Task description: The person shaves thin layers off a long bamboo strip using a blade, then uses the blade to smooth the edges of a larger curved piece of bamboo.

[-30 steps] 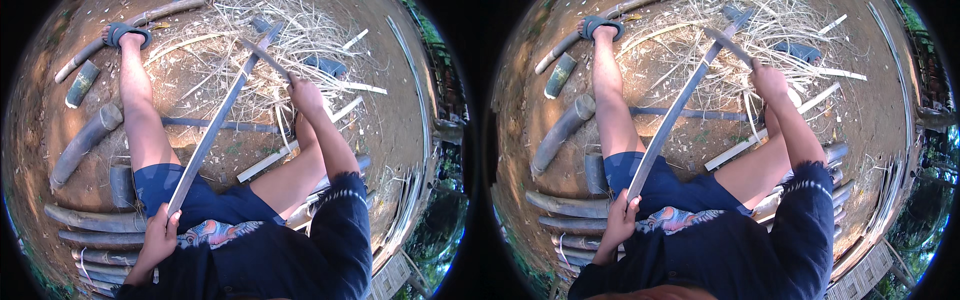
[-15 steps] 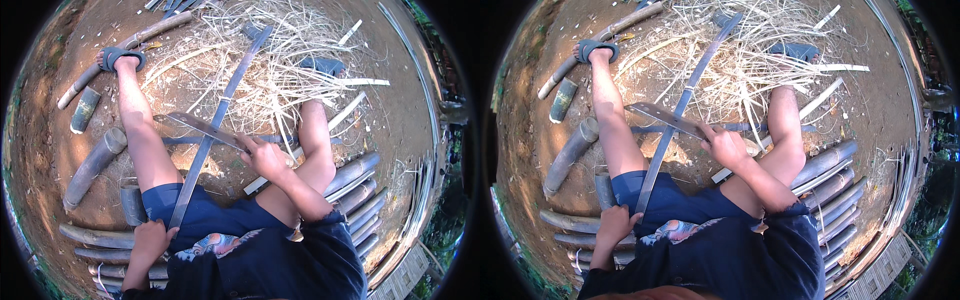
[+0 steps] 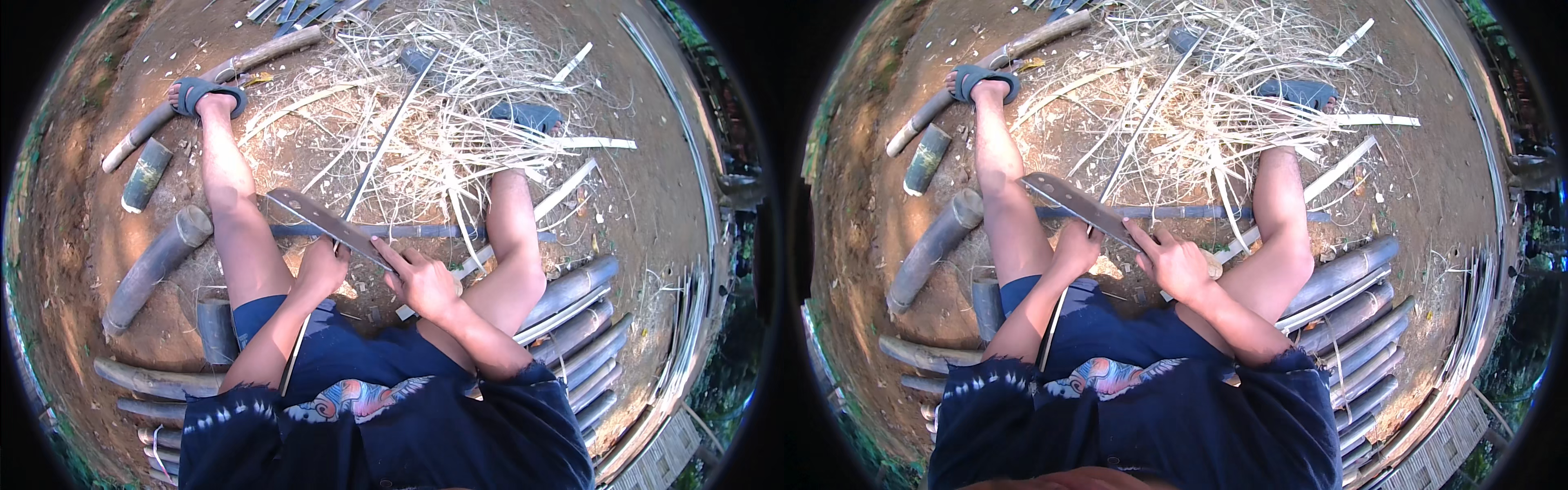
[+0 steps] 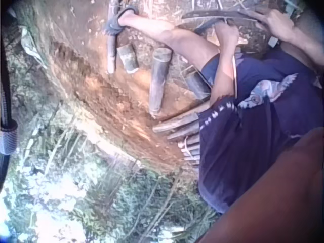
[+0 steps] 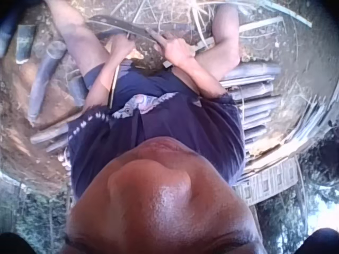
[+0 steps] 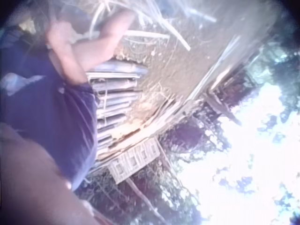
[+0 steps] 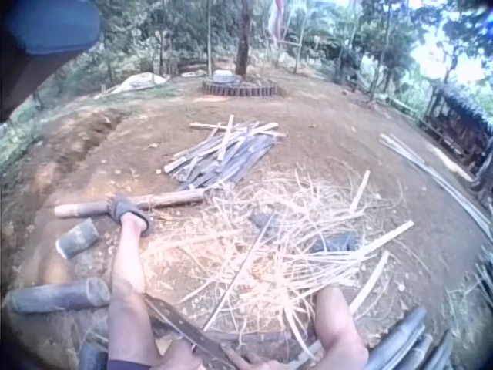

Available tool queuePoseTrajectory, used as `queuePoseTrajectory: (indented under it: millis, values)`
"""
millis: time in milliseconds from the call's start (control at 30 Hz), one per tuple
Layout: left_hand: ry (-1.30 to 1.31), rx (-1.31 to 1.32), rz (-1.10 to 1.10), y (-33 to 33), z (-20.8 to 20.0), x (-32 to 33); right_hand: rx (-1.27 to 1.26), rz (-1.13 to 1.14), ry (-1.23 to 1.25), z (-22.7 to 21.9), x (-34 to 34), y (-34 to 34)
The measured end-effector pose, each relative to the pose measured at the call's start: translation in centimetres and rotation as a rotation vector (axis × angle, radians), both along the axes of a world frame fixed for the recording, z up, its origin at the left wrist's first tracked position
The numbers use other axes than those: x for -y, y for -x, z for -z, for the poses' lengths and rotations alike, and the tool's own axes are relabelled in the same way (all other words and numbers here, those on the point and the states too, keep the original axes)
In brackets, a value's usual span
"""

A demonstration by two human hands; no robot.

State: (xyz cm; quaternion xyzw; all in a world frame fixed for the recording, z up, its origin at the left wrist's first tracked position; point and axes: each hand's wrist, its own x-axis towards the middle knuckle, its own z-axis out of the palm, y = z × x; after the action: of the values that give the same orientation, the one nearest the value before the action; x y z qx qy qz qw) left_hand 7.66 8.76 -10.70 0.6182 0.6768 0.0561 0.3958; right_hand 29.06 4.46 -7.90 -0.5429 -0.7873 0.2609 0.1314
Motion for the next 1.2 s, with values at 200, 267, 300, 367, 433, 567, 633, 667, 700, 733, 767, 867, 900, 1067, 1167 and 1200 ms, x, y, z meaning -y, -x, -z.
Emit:
queuePoseTrajectory:
  millis: [200,267,300,367,433,567,633,667,700,733,767,867,900,1067,1167,1200]
  values:
    - [-0.219,-0.078,0.11,1.1,-6.1,3.5,0.121,-0.078,-0.189,0.4,-1.4,-1.8]
    - [-0.056,-0.149,0.047,1.3,-8.1,5.0,0.18,0.005,-0.126,2.1,-4.0,-3.7]
    - [-0.076,-0.12,0.052,2.0,-8.1,5.8,0.202,0.05,-0.046,2.3,-5.1,-3.9]
    - [-0.099,-0.114,0.073,2.7,-8.0,6.6,0.193,-0.065,-0.073,1.7,-4.3,-3.5]
    - [-0.1,-0.165,0.083,2.8,-7.9,7.1,0.144,-0.22,-0.053,-0.7,-2.4,-1.5]
    - [0.032,-0.095,-0.02,4.0,-10.5,9.3,0.229,-0.211,-0.278,2.8,-4.6,-3.8]
    - [0.14,-0.098,-0.053,5.6,-12.2,11.1,0.246,0.11,-0.043,4.9,-7.6,-6.4]
    - [0.136,-0.097,-0.042,6.2,-12.3,11.8,0.247,0.124,-0.061,5.6,-7.7,-7.0]
    - [0.123,-0.093,-0.04,6.5,-12.1,12.3,0.249,0.131,-0.089,5.8,-8.1,-7.3]
    - [0.113,-0.09,-0.055,6.2,-12.0,12.7,0.189,0.066,-0.131,4.9,-7.6,-6.2]
    - [0.114,-0.076,-0.093,5.8,-11.9,12.8,0.129,0.002,-0.171,3.9,-6.5,-4.8]
    - [0.104,-0.048,-0.13,6.1,-12.3,13.2,0.243,-0.272,-0.363,3.0,-6.2,-3.9]
    - [0.099,-0.049,-0.123,6.6,-13.1,14.2,0.253,-0.224,-0.346,3.3,-6.9,-4.7]
    - [0.113,-0.04,-0.168,8.8,-16.7,16.9,0.259,0.077,-0.278,4.3,-13.4,-10.3]
    - [0.08,-0.075,-0.141,9.5,-14.7,18.3,0.228,-0.037,-0.317,0.9,-11.0,-5.7]
    - [0.057,-0.041,-0.138,8.6,-15.3,18.0,0.234,-0.163,-0.43,0.4,-10.1,-4.8]
